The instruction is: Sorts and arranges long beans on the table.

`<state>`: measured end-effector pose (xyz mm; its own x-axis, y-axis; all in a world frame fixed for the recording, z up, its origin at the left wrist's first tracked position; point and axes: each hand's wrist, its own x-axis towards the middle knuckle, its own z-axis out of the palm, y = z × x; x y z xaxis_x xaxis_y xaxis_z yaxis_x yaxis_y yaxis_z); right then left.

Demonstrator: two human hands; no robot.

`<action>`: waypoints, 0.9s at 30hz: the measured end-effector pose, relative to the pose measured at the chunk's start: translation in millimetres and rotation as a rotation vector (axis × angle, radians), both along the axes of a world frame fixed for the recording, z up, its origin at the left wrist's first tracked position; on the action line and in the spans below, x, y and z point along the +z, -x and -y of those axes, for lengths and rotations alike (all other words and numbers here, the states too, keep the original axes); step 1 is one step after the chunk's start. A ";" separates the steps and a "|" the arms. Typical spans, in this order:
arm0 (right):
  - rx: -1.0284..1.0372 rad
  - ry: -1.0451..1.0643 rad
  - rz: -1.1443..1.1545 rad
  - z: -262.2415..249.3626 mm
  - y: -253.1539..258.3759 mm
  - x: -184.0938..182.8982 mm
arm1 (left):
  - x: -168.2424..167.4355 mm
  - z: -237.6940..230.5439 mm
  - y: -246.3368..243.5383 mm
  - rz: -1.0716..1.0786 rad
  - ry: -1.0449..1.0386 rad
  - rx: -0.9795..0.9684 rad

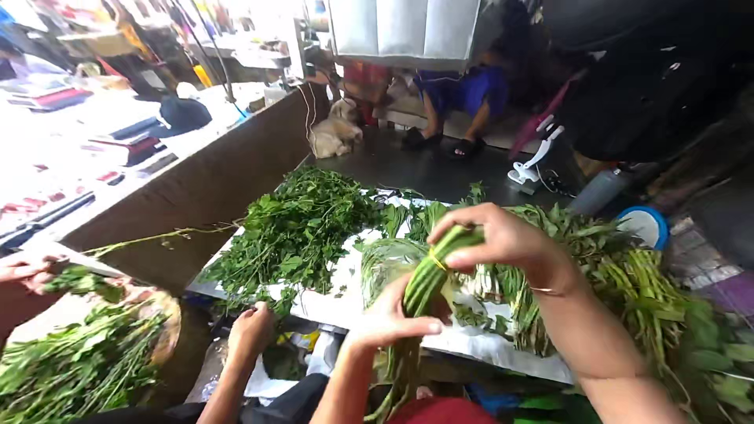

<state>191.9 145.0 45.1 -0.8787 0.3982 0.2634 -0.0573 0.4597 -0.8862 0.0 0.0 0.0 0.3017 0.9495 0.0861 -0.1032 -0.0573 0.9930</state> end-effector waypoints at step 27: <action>-0.653 -0.357 0.516 39.0 39.1 -151.8 | -154.8 -16.9 -38.4 -0.580 0.337 0.584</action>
